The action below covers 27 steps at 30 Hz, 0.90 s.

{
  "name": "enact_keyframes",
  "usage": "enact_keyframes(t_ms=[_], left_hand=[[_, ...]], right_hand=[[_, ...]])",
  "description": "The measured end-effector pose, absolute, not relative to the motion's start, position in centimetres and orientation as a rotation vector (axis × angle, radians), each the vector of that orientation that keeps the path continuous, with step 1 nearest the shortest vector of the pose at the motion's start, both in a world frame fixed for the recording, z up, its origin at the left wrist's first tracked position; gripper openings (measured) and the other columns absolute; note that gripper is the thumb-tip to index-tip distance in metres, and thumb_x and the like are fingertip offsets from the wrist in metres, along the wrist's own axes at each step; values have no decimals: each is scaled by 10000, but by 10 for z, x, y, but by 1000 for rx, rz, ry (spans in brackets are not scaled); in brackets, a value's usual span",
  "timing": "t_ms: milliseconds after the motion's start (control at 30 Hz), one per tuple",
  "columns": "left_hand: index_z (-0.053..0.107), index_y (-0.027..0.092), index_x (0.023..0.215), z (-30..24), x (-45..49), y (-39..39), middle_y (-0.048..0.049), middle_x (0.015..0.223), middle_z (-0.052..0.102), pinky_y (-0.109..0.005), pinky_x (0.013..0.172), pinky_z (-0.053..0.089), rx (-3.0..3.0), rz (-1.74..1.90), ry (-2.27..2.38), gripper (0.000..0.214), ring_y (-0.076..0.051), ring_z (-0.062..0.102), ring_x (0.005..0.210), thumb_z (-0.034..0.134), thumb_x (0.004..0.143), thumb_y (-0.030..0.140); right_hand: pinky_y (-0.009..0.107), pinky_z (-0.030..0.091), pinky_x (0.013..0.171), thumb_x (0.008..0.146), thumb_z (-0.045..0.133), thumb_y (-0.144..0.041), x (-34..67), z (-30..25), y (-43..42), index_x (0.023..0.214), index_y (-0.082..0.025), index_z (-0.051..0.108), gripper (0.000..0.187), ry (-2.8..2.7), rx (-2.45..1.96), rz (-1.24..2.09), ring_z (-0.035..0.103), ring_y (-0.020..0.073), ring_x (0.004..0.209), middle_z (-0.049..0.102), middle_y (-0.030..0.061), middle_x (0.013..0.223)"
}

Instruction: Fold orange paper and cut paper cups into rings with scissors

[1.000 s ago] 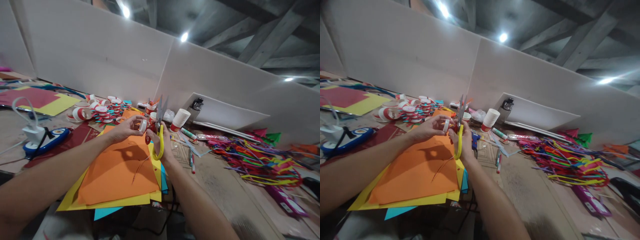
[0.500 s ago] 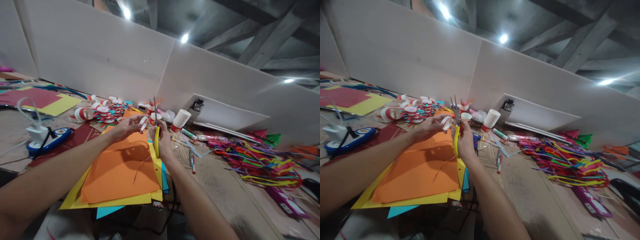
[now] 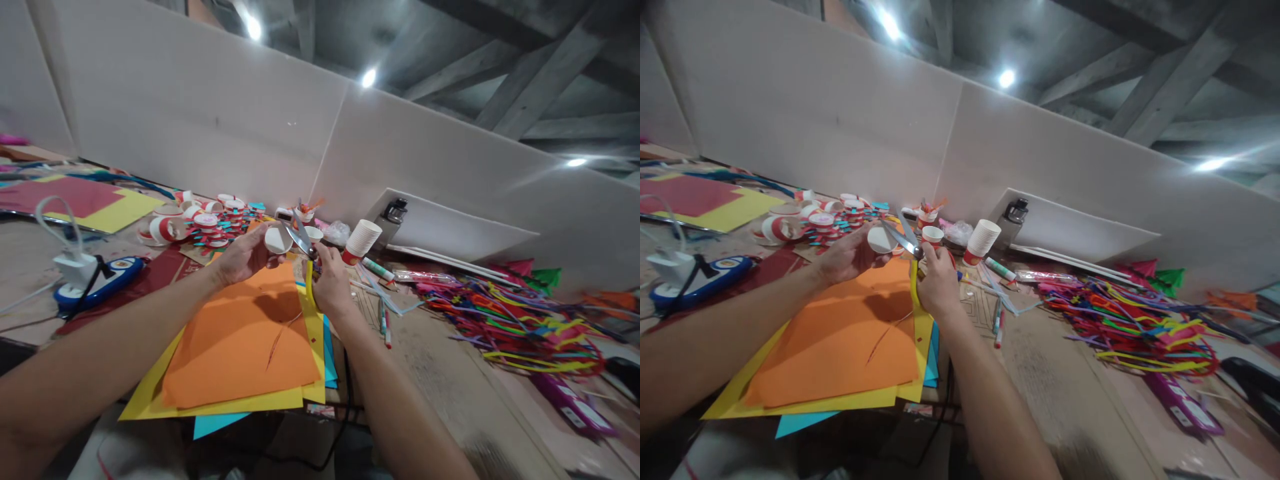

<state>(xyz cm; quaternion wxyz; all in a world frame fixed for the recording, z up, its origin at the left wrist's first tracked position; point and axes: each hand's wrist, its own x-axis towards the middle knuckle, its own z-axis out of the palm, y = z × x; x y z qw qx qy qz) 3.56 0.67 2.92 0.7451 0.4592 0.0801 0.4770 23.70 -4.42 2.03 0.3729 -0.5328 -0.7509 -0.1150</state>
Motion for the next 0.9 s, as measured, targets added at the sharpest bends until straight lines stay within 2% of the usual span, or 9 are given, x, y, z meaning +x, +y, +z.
enact_keyframes(t_ms=[133, 333, 600, 767, 900], left_hand=[[608, 133, 973, 31, 37, 5, -79, 775, 687, -243, 489, 463, 1006, 1055, 194, 381, -181, 658, 626, 581, 861, 496], [608, 122, 986, 35, 40, -1, -88, 800, 688, -234, 483, 459, 1033, 1074, 197, 399, -182, 662, 652, 596, 852, 497], [579, 138, 1026, 34, 40, -1, -58, 747, 666, -235, 456, 445, 1034, 1076, 190, 373, -161, 636, 571, 569, 876, 480], [560, 146, 915, 34, 39, 0, -46, 709, 655, -225, 441, 443, 1022, 1080, 238, 357, -149, 630, 534, 570, 869, 500], [569, 143, 921, 33, 39, 1, -49, 723, 665, -221, 437, 448, 1018, 1077, 259, 380, -150, 636, 533, 605, 840, 513]], right_hand=[[290, 437, 684, 846, 533, -249, 236, 19, -44, 1201, -205, 541, 357, -1944, -1396, -383, 536, 207, 822, 535, 89, 983], [286, 431, 683, 868, 519, -263, 235, 21, -45, 1206, -200, 542, 345, -1981, -1422, -420, 540, 204, 820, 542, 91, 992], [277, 414, 665, 884, 509, -283, 235, 21, -46, 1201, -213, 550, 328, -1995, -1469, -401, 543, 196, 807, 551, 84, 985], [271, 395, 638, 888, 515, -311, 235, 20, -46, 1237, -225, 540, 361, -2009, -1484, -394, 539, 185, 764, 555, 72, 979], [269, 384, 635, 886, 508, -281, 235, 20, -46, 1211, -225, 557, 333, -2028, -1496, -422, 537, 182, 750, 559, 66, 955]])
